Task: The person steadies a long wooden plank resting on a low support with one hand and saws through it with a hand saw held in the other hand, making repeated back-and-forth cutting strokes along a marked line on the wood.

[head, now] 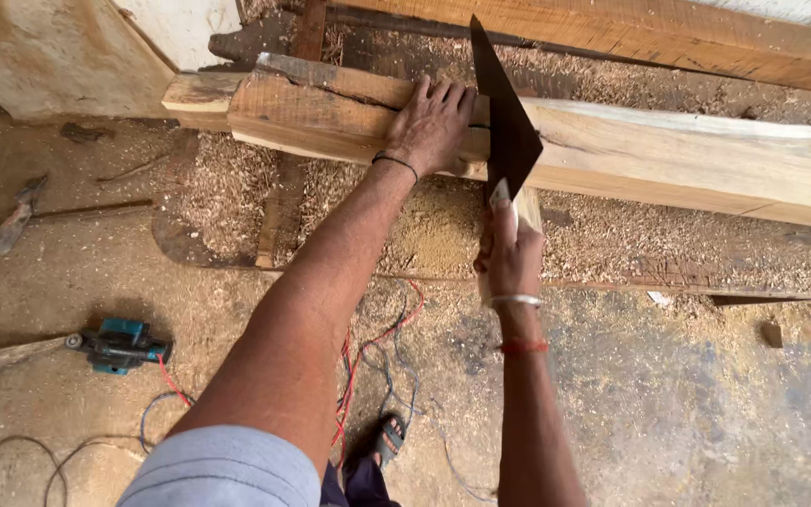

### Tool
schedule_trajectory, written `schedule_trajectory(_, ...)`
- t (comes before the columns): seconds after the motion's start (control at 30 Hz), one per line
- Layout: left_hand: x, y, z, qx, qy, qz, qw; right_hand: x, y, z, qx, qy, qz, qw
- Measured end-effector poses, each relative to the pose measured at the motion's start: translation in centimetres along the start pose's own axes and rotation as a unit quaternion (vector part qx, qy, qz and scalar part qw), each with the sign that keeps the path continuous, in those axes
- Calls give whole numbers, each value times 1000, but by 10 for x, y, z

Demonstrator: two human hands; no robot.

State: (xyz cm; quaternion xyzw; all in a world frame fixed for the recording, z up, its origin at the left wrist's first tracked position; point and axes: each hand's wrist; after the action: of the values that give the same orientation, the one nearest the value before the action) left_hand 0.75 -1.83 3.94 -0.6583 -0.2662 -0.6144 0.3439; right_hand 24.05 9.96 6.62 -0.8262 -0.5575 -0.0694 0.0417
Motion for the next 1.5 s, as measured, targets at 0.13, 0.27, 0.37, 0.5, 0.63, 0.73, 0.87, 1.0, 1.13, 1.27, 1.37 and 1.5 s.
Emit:
schedule_trajectory(0.13,-14,-1,-1,-2,-45,105,993,28,131,-1,97,64,9,993)
schedule_trajectory(0.27,-24,-3,1,7,-46,92,995,67,225,-11,-140,-244,57,958)
schedule_trajectory(0.37,-17,-2,1,7,-76,130,989,66,171,-10,290,343,-18,893)
schedule_trajectory(0.5,1,4,0,-2,-17,64,998,16,15,4,331,334,-26,882)
schedule_trajectory(0.63,12,5,4,0,18,21,1000,7,14,18,164,173,-18,971)
schedule_trajectory(0.73,10,3,6,-4,-3,80,997,29,119,26,378,308,24,873)
schedule_trajectory(0.87,0,1,4,20,13,16,1000,60,218,19,-73,-74,23,994)
schedule_trajectory(1.0,-7,1,2,5,-46,130,990,45,129,-2,156,231,-42,959)
schedule_trajectory(1.13,-5,2,0,18,15,5,1000,3,1,-2,97,36,-50,993)
schedule_trajectory(1.27,-2,2,-1,3,5,58,998,3,54,15,9,20,2,1000)
schedule_trajectory(1.37,-1,3,-1,2,-38,103,994,24,170,21,-57,-83,39,994)
schedule_trajectory(1.5,3,4,3,17,10,51,998,57,229,16,-99,-94,26,990)
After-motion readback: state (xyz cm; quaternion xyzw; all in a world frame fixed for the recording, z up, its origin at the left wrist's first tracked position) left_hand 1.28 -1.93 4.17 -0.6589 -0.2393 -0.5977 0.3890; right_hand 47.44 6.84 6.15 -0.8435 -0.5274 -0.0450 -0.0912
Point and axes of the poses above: each hand's wrist, its own y-axis away from the middle knuckle, its own x-axis out of the back of the hand, z = x × y, and after that the axes turned 2 degrees about x, right-handed
